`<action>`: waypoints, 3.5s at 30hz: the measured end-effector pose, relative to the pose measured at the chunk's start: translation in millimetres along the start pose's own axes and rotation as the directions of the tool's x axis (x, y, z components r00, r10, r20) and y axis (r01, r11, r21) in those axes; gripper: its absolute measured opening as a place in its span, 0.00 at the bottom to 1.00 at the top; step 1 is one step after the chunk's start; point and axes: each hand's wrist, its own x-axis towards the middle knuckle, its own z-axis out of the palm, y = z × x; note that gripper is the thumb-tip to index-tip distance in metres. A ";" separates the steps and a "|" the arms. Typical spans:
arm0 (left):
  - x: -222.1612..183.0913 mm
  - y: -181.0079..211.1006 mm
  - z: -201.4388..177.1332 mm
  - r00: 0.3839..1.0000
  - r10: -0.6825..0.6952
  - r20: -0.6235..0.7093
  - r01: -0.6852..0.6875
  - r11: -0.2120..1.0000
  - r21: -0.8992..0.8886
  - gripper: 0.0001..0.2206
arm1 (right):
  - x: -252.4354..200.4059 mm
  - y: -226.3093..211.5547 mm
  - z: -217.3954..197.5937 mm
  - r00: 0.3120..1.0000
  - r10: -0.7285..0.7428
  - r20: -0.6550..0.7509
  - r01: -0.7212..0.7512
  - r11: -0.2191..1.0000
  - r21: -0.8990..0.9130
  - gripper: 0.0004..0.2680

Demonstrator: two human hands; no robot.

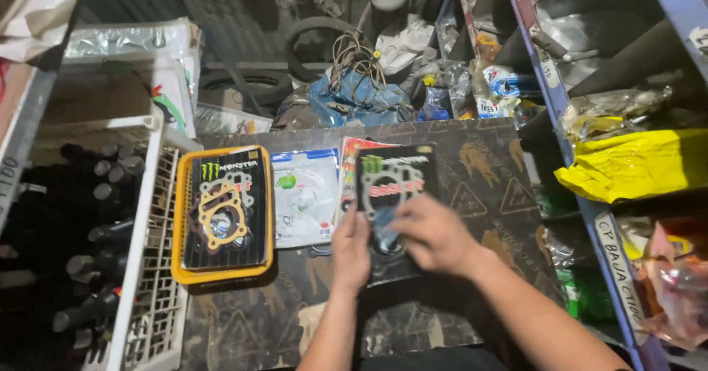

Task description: Cleaning motorcycle engine gaskets using a cloth.

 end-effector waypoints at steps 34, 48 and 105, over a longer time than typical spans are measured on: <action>16.1 59.4 -70.3 0.988 -0.039 0.147 0.039 0.999 0.000 0.19 | 68.7 -15.5 46.5 0.956 0.207 -0.206 -0.264 0.915 -0.305 0.11; -17.0 6.9 7.5 1.000 -0.006 0.002 0.006 1.000 0.010 0.18 | 23.3 28.4 0.2 0.999 -0.043 0.030 0.045 0.998 -0.042 0.09; -6.8 51.7 -23.7 1.000 0.002 0.016 -0.001 0.999 -0.045 0.21 | -2.2 -0.9 30.4 0.932 0.084 -0.353 -0.126 0.987 -0.098 0.12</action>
